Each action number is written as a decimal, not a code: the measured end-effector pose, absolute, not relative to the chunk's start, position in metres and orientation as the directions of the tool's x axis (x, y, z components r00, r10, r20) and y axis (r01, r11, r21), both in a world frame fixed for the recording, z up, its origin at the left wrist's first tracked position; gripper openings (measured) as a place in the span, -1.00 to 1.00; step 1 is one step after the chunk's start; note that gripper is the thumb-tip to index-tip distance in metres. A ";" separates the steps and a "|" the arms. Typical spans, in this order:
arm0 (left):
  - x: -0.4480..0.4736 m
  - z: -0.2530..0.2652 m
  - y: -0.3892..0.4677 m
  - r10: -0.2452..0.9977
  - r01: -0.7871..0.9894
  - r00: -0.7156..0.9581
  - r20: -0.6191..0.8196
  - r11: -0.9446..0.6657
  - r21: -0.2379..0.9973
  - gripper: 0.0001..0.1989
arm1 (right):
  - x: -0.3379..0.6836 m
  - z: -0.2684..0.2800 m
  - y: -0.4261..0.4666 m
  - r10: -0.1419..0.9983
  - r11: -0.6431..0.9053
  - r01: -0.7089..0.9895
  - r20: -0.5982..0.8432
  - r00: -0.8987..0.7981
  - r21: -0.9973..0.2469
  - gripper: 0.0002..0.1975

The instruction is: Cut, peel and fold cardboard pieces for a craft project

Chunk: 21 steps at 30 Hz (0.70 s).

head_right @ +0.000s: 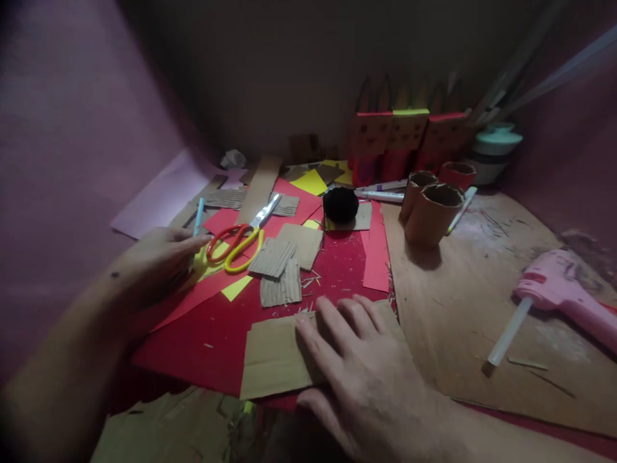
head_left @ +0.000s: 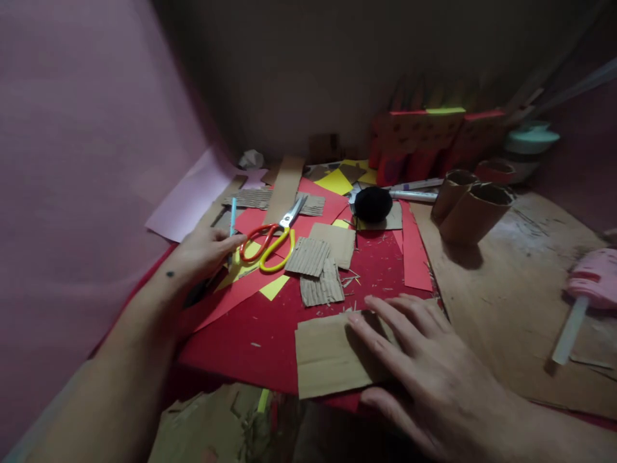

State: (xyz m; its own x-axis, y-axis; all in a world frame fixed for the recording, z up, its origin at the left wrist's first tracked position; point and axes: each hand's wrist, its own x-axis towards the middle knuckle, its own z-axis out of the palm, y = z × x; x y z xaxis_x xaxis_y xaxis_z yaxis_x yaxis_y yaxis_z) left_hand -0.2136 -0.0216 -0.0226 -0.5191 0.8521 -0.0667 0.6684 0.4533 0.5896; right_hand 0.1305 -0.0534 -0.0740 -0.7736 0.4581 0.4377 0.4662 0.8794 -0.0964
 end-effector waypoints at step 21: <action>-0.080 -0.013 -0.094 0.974 0.592 0.139 -0.176 0.061 0.803 -0.86 | 0.135 -0.074 -0.037 0.267 0.947 0.320 0.634 -0.725 -0.034 -0.38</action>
State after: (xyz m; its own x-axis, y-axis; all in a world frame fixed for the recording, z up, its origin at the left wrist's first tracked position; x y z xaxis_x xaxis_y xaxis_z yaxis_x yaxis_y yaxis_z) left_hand -0.0800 -0.0936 -0.0132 0.1392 0.9745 -0.1761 0.5922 0.0606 0.8035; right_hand 0.1347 -0.0368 -0.0739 -0.7254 0.2675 0.6342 0.3196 0.9469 -0.0338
